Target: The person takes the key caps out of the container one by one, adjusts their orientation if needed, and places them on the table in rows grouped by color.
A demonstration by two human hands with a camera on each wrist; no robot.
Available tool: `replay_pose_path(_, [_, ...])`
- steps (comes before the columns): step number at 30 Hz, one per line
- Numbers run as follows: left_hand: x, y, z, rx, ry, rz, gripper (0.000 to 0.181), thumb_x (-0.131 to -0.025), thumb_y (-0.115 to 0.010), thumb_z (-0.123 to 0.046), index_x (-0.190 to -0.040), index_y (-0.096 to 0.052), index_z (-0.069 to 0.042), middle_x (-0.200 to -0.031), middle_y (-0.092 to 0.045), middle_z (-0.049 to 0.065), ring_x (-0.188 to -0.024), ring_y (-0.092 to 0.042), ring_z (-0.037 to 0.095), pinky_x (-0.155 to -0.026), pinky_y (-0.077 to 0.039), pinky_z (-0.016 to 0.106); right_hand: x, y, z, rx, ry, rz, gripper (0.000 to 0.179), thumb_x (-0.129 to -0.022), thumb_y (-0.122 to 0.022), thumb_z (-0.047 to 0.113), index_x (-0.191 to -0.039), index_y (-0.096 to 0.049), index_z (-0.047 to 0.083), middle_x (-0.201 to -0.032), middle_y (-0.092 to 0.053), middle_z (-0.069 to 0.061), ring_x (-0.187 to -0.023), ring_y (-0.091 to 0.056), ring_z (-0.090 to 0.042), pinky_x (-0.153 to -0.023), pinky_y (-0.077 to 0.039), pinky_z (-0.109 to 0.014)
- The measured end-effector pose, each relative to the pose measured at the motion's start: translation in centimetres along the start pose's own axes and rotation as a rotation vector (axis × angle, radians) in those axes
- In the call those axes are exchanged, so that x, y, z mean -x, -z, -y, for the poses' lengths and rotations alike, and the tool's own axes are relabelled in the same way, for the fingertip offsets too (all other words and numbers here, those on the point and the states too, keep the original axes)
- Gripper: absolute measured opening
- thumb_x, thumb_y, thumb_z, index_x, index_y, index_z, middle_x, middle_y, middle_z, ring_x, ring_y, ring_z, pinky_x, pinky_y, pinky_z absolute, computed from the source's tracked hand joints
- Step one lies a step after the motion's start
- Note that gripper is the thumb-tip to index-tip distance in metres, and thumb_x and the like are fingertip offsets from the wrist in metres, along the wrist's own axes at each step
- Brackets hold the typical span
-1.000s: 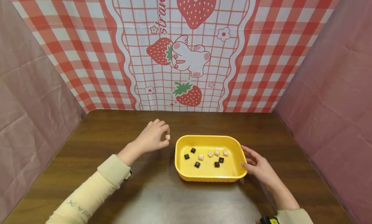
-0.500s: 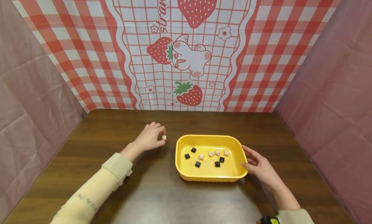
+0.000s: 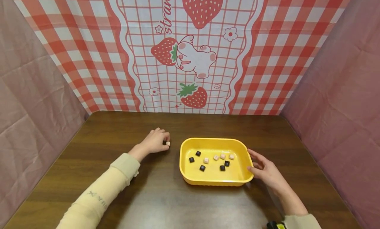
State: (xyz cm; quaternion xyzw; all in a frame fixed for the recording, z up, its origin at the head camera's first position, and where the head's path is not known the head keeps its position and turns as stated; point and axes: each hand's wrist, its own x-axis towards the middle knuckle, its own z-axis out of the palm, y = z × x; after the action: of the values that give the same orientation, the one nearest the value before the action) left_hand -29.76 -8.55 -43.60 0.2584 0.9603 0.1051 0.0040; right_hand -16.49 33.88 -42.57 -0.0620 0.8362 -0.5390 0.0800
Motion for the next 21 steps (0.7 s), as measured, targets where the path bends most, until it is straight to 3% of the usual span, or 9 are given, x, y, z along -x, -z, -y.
replay_pose_path(7, [-0.21,-0.42,0.24,-0.002,0.016,0.024,0.014,-0.08,-0.067,-0.029,-0.085,-0.058,-0.02,-0.08,-0.05,-0.004,-0.079,-0.04,0.019,-0.072,-0.03,0.033,0.03,0.0,0.0,0.002,-0.003,0.005,0.07,-0.09,-0.061,0.014,-0.148,-0.024,0.003,-0.142,-0.033,-0.029,-0.1,-0.059,0.001,-0.075,-0.054,-0.03])
replay_pose_path(21, [0.29,0.21,0.31,-0.001,0.006,0.011,0.021,-0.081,-0.071,-0.033,-0.091,-0.059,-0.018,-0.082,-0.051,-0.004,-0.08,-0.04,0.019,-0.073,-0.03,0.034,-0.1,0.17,0.06,0.016,-0.005,0.011,0.07,-0.091,-0.061,0.015,-0.148,-0.023,0.003,-0.144,-0.032,-0.03,-0.101,-0.057,0.003,-0.076,-0.054,-0.03])
